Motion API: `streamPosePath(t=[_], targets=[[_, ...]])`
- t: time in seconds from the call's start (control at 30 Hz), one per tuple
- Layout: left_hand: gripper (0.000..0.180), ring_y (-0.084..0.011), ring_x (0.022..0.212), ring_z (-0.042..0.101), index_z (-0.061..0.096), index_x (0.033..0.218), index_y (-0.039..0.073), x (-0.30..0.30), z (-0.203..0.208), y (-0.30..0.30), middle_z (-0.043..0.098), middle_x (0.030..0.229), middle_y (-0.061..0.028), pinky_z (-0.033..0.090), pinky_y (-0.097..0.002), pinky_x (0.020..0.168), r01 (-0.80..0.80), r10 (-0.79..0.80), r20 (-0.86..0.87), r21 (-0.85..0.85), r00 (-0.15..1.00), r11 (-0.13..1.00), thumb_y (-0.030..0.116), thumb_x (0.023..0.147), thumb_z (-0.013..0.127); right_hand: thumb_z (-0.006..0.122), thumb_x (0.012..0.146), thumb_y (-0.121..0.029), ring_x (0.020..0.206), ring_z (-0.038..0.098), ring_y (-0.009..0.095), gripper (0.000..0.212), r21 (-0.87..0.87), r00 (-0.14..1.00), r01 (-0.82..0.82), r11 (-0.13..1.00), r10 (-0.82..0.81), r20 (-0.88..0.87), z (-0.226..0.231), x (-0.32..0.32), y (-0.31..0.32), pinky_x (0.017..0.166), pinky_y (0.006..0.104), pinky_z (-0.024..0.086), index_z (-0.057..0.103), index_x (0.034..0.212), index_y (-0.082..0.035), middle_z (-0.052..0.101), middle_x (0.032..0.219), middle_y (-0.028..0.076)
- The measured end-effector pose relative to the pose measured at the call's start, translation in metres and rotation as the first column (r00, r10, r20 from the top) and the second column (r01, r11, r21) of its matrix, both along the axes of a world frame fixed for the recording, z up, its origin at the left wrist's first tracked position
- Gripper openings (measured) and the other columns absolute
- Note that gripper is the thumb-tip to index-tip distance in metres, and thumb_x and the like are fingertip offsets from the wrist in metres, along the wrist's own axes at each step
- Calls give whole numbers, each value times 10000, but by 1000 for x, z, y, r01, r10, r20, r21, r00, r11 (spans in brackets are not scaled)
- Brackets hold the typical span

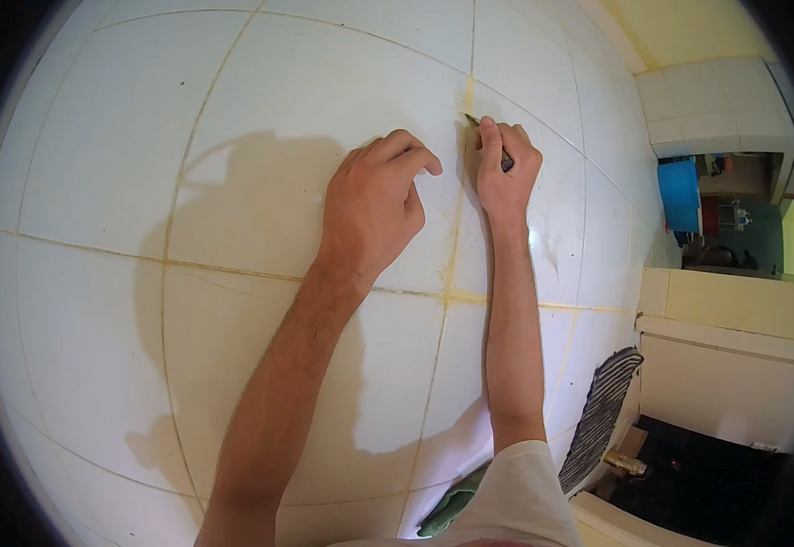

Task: The person scrapes grout from between floor tiles using a small hand tool. They use one hand to hold and guide the tool along the tile lines while the other hand rests on the floor.

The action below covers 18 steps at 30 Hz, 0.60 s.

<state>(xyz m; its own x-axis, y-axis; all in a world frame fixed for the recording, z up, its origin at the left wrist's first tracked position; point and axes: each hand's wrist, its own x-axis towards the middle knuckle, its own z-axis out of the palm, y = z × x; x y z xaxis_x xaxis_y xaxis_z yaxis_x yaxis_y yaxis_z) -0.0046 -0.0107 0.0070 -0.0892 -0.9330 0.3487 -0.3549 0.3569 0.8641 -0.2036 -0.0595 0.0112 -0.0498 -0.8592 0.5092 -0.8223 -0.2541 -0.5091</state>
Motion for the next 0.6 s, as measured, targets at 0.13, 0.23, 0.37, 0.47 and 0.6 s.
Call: streamPosePath(t=[0.13,0.23,0.37,0.47,0.6], targets=[[400,-257,963,754,747,1012,48,-1,-1,0,724,1044,-71,597,-367,811,5,-5,-12,-8,1000,1000,-213,840,498,646,1079,-228,695,524,276,355,-20,998,1,1000,-2,-63,-7,0,-6,641,420,447,718,807,-12,656,711,98],[402,-257,966,756,749,1010,47,0,-1,0,725,1041,-72,599,-365,811,1,-1,-10,-6,1000,1000,-214,839,496,656,1081,-231,731,504,273,348,84,999,-23,996,27,-47,-1,-9,-1,653,422,437,708,822,-5,655,740,108],[406,-255,968,757,752,1009,47,-2,0,0,726,1039,-77,599,-363,810,5,-5,-4,12,1000,1000,-217,838,494,669,1069,-220,703,450,262,373,-8,997,-55,998,56,45,-7,-2,-4,631,417,392,676,771,6,611,681,105],[407,-256,969,757,748,1011,48,-1,-2,0,724,1039,-77,598,-364,807,0,0,-4,7,1000,1000,-219,837,495,669,1066,-219,671,426,250,409,-32,996,-78,996,79,40,-7,1,-5,621,409,368,664,726,9,580,637,104],[404,-258,966,753,745,1017,50,0,-2,0,721,1035,-75,596,-367,803,1,-1,-15,3,1000,1000,-219,837,503,645,1078,-211,676,392,185,449,-7,986,-98,995,99,132,-3,-5,1,626,382,341,634,696,26,559,620,77]])
